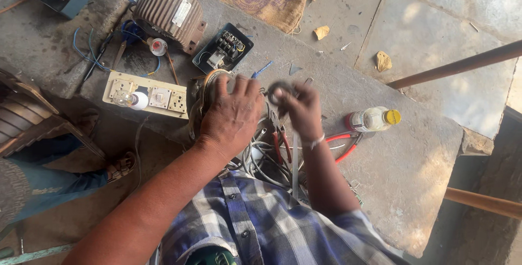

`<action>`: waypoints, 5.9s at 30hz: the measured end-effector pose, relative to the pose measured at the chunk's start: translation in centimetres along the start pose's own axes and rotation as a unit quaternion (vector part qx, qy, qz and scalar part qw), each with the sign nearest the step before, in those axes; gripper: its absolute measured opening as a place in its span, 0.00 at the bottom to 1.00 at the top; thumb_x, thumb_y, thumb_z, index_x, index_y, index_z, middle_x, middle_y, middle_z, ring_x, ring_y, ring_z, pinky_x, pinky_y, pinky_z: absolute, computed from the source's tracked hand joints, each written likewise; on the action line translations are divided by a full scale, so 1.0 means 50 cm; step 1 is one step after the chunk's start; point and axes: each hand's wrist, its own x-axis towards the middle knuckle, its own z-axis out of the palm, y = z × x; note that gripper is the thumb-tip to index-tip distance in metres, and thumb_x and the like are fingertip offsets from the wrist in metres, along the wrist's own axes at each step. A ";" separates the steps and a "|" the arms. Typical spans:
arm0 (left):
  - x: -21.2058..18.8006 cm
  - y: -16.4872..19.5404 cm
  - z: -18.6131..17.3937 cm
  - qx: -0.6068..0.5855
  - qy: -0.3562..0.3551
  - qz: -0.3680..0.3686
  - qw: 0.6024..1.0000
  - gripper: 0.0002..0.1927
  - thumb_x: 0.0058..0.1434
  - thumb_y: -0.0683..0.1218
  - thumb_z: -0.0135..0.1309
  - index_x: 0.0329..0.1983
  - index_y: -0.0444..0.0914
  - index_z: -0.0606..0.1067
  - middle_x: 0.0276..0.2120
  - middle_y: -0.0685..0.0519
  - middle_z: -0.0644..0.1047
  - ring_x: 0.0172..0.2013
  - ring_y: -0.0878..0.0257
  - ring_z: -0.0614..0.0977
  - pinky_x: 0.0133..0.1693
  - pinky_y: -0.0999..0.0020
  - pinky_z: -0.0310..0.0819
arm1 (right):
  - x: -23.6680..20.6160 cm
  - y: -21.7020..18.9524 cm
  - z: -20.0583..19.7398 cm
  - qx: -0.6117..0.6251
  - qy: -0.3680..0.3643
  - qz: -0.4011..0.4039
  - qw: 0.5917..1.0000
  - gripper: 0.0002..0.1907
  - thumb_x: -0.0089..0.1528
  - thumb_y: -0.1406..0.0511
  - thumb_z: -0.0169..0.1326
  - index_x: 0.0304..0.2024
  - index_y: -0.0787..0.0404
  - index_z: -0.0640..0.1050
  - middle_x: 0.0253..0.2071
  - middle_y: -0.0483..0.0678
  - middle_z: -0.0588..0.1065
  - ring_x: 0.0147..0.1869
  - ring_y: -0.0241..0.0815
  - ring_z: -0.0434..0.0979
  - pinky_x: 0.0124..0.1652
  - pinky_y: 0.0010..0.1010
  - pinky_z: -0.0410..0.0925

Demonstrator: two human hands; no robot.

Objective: The person works on an electric water pump motor at an outdoor stone workbench. They unscrew and remove the pump's end cover, handle the capacitor and wiring inside, reposition the pump body, and reattach and tighten the cover by hand.

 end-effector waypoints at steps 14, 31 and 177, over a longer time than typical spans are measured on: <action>-0.012 0.008 0.022 -0.036 0.001 -0.024 0.999 0.18 0.68 0.53 0.44 0.51 0.37 0.73 0.52 0.41 0.75 0.60 0.49 0.71 0.58 0.47 0.59 | -0.055 0.033 0.081 0.025 -0.063 -0.067 0.995 0.19 0.66 0.68 0.58 0.57 0.66 0.69 0.52 0.47 0.73 0.55 0.34 0.72 0.56 0.27 0.68; -0.060 -0.024 0.006 0.018 0.007 -0.005 1.000 0.18 0.64 0.53 0.47 0.52 0.39 0.75 0.58 0.43 0.69 0.66 0.47 0.63 0.65 0.35 0.47 | -0.033 -0.042 0.083 -0.292 0.039 -0.148 0.944 0.12 0.67 0.66 0.61 0.51 0.63 0.77 0.36 0.48 0.80 0.31 0.34 0.80 0.29 0.28 0.72; 0.035 -0.165 0.068 -0.151 -0.104 0.049 0.982 0.17 0.64 0.47 0.47 0.53 0.41 0.80 0.53 0.47 0.78 0.55 0.49 0.77 0.54 0.50 0.70 | -0.106 -0.098 0.253 -0.421 0.256 -0.051 0.869 0.19 0.60 0.60 0.64 0.50 0.62 0.78 0.44 0.53 0.81 0.47 0.47 0.82 0.45 0.36 0.73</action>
